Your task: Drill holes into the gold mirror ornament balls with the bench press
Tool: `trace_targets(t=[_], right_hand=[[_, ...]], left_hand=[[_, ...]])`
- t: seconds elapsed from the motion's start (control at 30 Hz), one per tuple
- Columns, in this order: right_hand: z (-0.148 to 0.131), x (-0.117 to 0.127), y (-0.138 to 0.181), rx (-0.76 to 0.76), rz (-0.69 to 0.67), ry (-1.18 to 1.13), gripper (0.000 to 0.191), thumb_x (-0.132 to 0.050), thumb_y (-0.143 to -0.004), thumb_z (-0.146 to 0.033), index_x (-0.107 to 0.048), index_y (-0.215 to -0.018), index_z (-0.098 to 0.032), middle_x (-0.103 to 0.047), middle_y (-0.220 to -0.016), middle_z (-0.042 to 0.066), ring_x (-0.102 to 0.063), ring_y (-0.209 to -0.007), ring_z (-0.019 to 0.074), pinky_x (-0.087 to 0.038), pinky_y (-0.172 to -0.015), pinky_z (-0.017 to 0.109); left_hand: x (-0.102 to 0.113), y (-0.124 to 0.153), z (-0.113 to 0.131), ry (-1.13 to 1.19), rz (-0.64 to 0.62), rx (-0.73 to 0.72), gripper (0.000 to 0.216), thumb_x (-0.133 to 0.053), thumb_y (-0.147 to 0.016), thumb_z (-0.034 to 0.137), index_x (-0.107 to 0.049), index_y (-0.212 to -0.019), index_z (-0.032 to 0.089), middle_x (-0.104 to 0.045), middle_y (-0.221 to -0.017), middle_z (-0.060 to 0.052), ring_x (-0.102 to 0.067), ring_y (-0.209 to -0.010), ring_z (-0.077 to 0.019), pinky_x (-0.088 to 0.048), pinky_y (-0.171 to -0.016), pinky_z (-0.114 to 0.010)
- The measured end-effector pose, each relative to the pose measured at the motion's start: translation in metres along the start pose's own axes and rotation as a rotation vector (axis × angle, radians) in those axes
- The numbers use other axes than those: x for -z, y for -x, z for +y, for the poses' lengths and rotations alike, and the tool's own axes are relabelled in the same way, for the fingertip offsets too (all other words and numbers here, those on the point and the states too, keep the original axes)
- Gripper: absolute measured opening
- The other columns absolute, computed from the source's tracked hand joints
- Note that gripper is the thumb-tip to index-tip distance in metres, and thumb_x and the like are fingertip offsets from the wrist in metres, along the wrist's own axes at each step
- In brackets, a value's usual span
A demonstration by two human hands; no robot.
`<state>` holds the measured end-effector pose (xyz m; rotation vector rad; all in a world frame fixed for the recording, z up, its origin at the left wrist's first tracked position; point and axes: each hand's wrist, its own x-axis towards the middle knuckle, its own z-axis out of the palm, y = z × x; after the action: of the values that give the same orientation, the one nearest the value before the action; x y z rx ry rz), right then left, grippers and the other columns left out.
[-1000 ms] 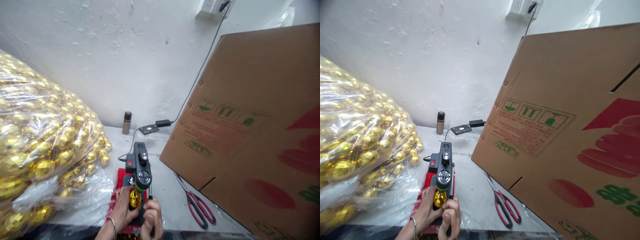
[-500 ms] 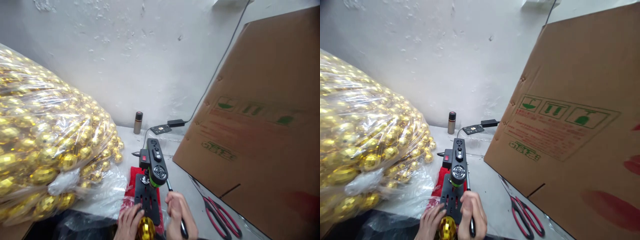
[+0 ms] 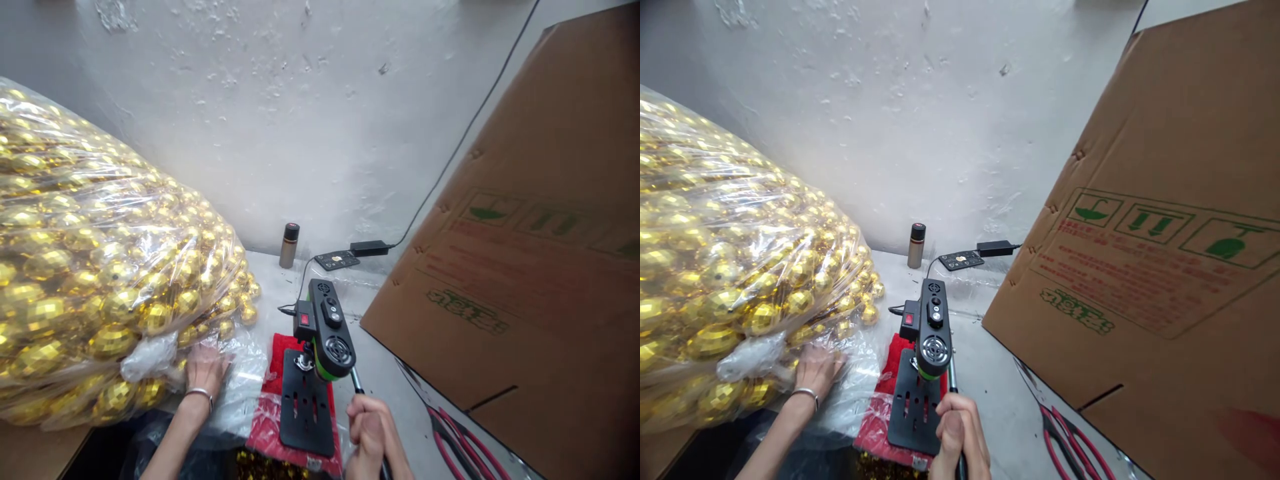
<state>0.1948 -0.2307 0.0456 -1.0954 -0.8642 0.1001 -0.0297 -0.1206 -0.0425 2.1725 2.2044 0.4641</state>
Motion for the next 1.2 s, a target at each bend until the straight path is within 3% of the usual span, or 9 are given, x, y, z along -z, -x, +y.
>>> trace_targets(t=[0.2,0.37,0.5,0.63,0.73,0.83,0.93,1.03,1.2], right_hand=[[0.007,0.002,-0.001,0.098,-0.034,-0.027,0.041,-0.053,-0.1,-0.027,-0.046,-0.061,-0.02,-0.049,-0.065,-0.001,-0.046,-0.058,0.0106,-0.033,-0.055,0.026],[0.011,0.008,-0.004,0.141,-0.075,-0.011,0.04,-0.052,-0.101,-0.025,-0.048,-0.062,-0.02,-0.05,-0.064,-0.001,-0.05,-0.061,0.0112,-0.036,-0.056,0.025],[0.01,0.011,-0.007,0.192,-0.149,0.0,0.038,-0.049,-0.101,-0.02,-0.047,-0.062,-0.02,-0.048,-0.062,-0.002,-0.052,-0.061,0.0111,-0.038,-0.058,0.024],[0.002,0.009,-0.015,0.182,-0.156,0.0,0.038,-0.047,-0.101,-0.017,-0.044,-0.063,-0.02,-0.043,-0.061,-0.004,-0.049,-0.061,0.0093,-0.037,-0.055,0.022],[-0.009,0.008,-0.025,0.153,-0.191,0.007,0.038,-0.046,-0.102,-0.018,-0.046,-0.064,-0.02,-0.042,-0.062,-0.004,-0.049,-0.061,0.0089,-0.038,-0.056,0.021],[-0.018,0.008,-0.034,0.129,-0.254,0.052,0.036,-0.046,-0.103,-0.02,-0.049,-0.067,-0.02,-0.044,-0.063,-0.004,-0.049,-0.059,0.0084,-0.04,-0.056,0.021],[-0.023,0.01,-0.039,0.132,-0.285,0.08,0.036,-0.045,-0.103,-0.02,-0.049,-0.067,-0.021,-0.045,-0.063,-0.005,-0.047,-0.056,0.0076,-0.039,-0.055,0.02],[-0.023,0.011,-0.039,0.131,-0.295,0.084,0.036,-0.044,-0.104,-0.021,-0.049,-0.068,-0.021,-0.045,-0.063,-0.004,-0.047,-0.057,0.0081,-0.039,-0.054,0.02],[-0.019,0.012,-0.035,0.115,-0.291,0.057,0.036,-0.044,-0.104,-0.019,-0.048,-0.068,-0.021,-0.043,-0.064,-0.004,-0.049,-0.06,0.0089,-0.041,-0.056,0.021]], left_hand=[[-0.007,0.02,-0.004,0.086,0.015,-0.076,0.036,-0.05,-0.091,0.025,-0.067,-0.121,0.015,-0.068,-0.127,-0.022,-0.065,-0.114,-0.0359,-0.052,-0.095,-0.048],[-0.013,0.017,-0.002,0.382,0.006,-0.043,0.03,-0.057,-0.083,0.042,-0.067,-0.104,0.022,-0.075,-0.109,-0.013,-0.07,-0.105,-0.034,-0.055,-0.095,-0.047],[-0.006,0.032,0.018,0.814,0.026,0.096,0.05,-0.062,-0.079,0.064,-0.064,-0.108,0.023,-0.076,-0.105,-0.009,-0.071,-0.102,-0.0319,-0.057,-0.09,-0.044],[-0.005,0.066,0.054,1.47,-0.224,0.345,0.058,-0.062,-0.081,0.067,-0.06,-0.118,0.022,-0.075,-0.111,-0.009,-0.074,-0.096,-0.0265,-0.06,-0.078,-0.037],[-0.011,0.08,0.08,1.702,-0.403,0.444,0.061,-0.069,-0.077,0.065,-0.06,-0.119,0.022,-0.074,-0.114,-0.01,-0.074,-0.095,-0.0256,-0.06,-0.076,-0.037],[-0.02,0.076,0.096,1.596,-0.427,0.419,0.073,-0.069,-0.074,0.072,-0.06,-0.124,0.021,-0.073,-0.12,-0.011,-0.073,-0.105,-0.0279,-0.059,-0.084,-0.039],[-0.029,0.067,0.106,1.381,-0.363,0.318,0.083,-0.069,-0.067,0.077,-0.062,-0.123,0.016,-0.073,-0.124,-0.014,-0.068,-0.117,-0.0318,-0.054,-0.101,-0.043],[-0.038,0.064,0.113,1.216,-0.277,0.199,0.076,-0.068,-0.07,0.071,-0.063,-0.122,0.016,-0.074,-0.124,-0.014,-0.068,-0.119,-0.0326,-0.05,-0.107,-0.046],[-0.046,0.071,0.118,0.987,-0.188,-0.016,0.058,-0.071,-0.076,0.052,-0.065,-0.124,0.02,-0.075,-0.12,-0.014,-0.068,-0.115,-0.0361,-0.052,-0.102,-0.055]])
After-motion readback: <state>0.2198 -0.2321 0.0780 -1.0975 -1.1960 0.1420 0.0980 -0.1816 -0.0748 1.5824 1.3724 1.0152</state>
